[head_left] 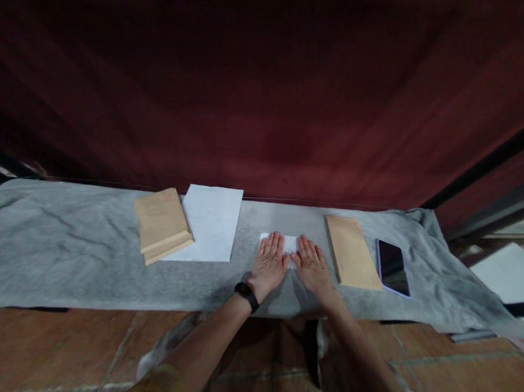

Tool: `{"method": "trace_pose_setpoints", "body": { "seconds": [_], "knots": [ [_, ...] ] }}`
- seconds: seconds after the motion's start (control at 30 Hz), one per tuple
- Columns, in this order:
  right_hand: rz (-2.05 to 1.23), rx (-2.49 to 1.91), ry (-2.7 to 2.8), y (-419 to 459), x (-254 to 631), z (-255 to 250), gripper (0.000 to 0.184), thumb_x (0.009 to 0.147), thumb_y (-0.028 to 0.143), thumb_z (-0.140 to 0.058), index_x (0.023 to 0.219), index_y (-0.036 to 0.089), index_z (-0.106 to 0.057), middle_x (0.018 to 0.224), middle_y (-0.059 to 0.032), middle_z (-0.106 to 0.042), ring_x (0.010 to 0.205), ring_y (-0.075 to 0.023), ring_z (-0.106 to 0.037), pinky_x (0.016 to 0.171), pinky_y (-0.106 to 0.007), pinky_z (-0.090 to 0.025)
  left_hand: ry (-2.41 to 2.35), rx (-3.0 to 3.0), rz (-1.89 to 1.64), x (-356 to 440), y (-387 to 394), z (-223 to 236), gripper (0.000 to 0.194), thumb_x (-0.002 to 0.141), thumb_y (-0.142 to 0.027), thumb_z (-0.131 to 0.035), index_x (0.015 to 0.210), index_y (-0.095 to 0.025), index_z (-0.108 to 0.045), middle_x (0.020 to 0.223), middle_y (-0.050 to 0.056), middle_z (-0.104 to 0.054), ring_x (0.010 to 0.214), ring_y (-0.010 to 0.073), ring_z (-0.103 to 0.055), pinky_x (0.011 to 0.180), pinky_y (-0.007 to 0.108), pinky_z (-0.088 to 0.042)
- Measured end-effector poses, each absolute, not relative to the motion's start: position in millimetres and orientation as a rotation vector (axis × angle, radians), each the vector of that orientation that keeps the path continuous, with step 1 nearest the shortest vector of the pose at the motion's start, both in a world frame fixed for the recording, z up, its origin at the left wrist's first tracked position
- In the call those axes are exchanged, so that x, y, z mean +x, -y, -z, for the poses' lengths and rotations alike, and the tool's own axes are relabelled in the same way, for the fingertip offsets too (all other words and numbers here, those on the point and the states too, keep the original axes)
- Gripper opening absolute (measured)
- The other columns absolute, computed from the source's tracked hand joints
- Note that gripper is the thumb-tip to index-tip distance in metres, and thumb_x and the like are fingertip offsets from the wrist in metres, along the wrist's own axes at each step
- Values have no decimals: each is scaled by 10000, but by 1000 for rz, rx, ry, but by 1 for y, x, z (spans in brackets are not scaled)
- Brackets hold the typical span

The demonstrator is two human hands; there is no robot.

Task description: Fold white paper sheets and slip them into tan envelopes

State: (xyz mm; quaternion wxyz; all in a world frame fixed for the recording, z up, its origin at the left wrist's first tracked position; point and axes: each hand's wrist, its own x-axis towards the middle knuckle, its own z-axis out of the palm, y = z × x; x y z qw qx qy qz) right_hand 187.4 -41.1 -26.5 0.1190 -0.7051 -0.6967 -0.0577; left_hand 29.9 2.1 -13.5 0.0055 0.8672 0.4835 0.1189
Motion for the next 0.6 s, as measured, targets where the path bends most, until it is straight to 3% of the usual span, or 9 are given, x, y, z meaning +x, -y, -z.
{"method": "trace_pose_setpoints", "body": {
  "seconds": [0.33,0.5,0.6],
  "knots": [
    [146,-2103,2007,40,211,33,546,1053,359,-333,1547,146,-427,1604,-120,-430,1471,-308,-402,1194,-505,-319,-1529,2690,-347,28,0,8,643,1046,-460,-324,1563,-79,-354,1652,164,-314,1561,271,-224,1279,482,-159],
    [127,-2062,1886,37,217,24,532,1047,314,-338,1500,70,-473,1558,-195,-477,1469,-312,-407,1166,-513,-374,-1535,2684,-319,29,-1,10,641,1043,-442,-333,1569,-76,-343,1659,167,-300,1564,273,-211,1281,476,-148],
    [49,-1959,1924,33,205,17,542,1068,332,-287,1501,61,-470,1565,-192,-468,1498,-269,-371,1178,-474,-380,-1521,2675,-301,29,-2,9,624,1049,-417,-318,1566,-70,-347,1661,167,-295,1567,273,-200,1280,483,-150]
  ]
}}
